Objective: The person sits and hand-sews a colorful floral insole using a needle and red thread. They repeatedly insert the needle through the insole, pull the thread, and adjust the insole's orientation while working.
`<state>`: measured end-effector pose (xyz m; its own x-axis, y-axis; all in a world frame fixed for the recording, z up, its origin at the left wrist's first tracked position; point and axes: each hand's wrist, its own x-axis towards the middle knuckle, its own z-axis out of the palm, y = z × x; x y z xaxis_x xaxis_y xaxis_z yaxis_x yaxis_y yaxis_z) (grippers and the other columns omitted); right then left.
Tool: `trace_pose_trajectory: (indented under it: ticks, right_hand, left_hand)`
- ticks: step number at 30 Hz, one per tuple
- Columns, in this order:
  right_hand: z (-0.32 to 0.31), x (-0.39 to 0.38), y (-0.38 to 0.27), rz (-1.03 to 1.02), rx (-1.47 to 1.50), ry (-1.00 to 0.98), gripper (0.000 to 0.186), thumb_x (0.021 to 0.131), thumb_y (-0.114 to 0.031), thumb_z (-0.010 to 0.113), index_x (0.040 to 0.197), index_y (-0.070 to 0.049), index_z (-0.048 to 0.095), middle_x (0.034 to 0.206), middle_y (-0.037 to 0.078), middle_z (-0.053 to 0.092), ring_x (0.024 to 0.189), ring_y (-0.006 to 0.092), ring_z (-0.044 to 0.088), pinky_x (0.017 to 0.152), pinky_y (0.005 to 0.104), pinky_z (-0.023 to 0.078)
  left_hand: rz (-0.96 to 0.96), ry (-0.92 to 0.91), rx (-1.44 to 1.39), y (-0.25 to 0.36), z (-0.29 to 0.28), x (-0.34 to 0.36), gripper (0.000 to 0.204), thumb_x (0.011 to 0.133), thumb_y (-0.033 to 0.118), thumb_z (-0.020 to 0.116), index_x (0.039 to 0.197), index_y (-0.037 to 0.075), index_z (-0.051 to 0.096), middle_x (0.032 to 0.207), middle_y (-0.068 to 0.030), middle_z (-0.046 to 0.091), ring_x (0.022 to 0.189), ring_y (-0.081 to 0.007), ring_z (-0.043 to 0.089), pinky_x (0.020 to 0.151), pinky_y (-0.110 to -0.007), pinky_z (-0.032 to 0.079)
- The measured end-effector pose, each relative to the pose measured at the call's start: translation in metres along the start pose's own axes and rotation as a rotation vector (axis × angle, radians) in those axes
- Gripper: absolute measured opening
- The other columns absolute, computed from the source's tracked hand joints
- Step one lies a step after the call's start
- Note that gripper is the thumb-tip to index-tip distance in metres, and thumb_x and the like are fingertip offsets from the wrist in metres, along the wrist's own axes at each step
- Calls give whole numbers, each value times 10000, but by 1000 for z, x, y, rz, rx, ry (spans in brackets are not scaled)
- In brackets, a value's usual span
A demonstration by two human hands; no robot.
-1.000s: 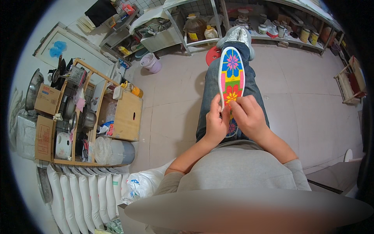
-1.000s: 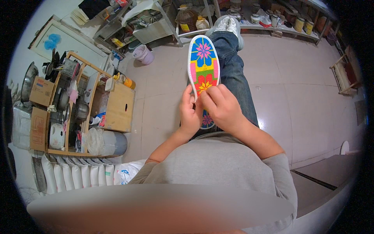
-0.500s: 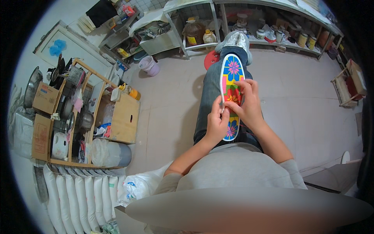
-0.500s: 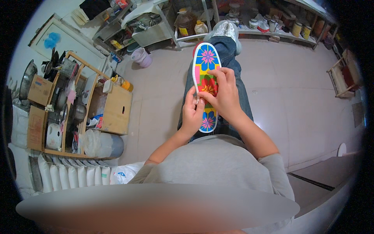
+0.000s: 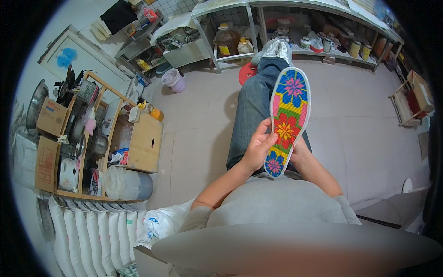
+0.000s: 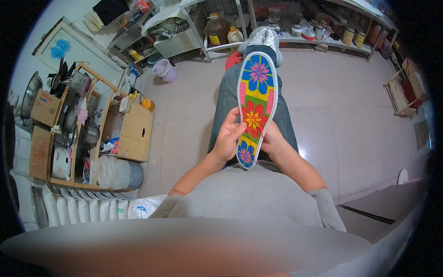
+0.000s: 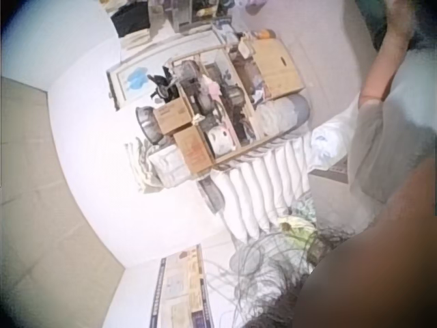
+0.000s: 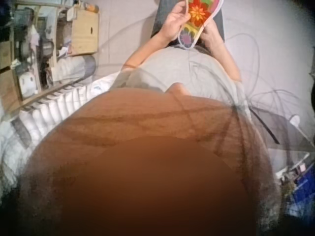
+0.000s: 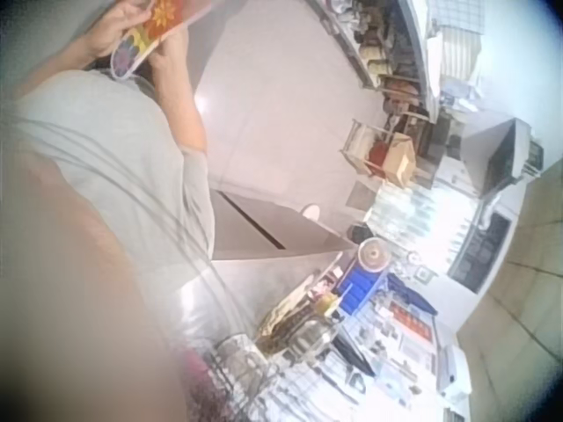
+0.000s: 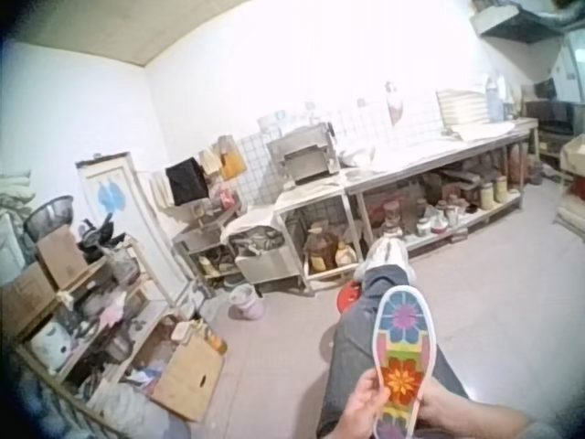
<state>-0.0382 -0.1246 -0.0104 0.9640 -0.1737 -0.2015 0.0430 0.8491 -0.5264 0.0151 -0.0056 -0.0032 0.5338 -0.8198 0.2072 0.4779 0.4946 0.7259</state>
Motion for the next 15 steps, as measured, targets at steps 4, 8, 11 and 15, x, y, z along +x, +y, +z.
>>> trace_pose_trajectory:
  ticks: [4,8,11,15]
  right_hand:
    - [-26,9,-10,-75,340,-229,276,894,-130,490,1125,19,516,1119,134,574,956,216,599,888,353,470]
    - [-130,37,-67,-360,499,-251,21,846,27,524,859,25,508,780,77,544,706,129,553,756,285,527]
    - [-264,40,-109,-668,355,449,144,824,77,488,710,-4,453,692,49,458,634,138,469,844,346,517]
    - [-448,-26,-95,-877,188,1174,79,803,55,453,729,28,443,737,96,478,685,194,512,722,374,569]
  left_hand:
    - [36,22,34,6,5,0,437,946,94,425,1346,70,251,1185,-134,542,1066,-180,549,918,-326,444]
    - [57,56,42,14,5,-1,445,926,91,453,1332,61,272,1221,-149,524,1071,-214,563,915,-355,467]
    - [91,85,57,17,1,-2,444,925,94,456,1329,63,276,1213,-151,529,1060,-217,569,900,-360,478]
    - [139,124,84,20,-5,0,428,922,89,457,1316,66,291,1200,-154,536,1048,-223,576,889,-364,485]
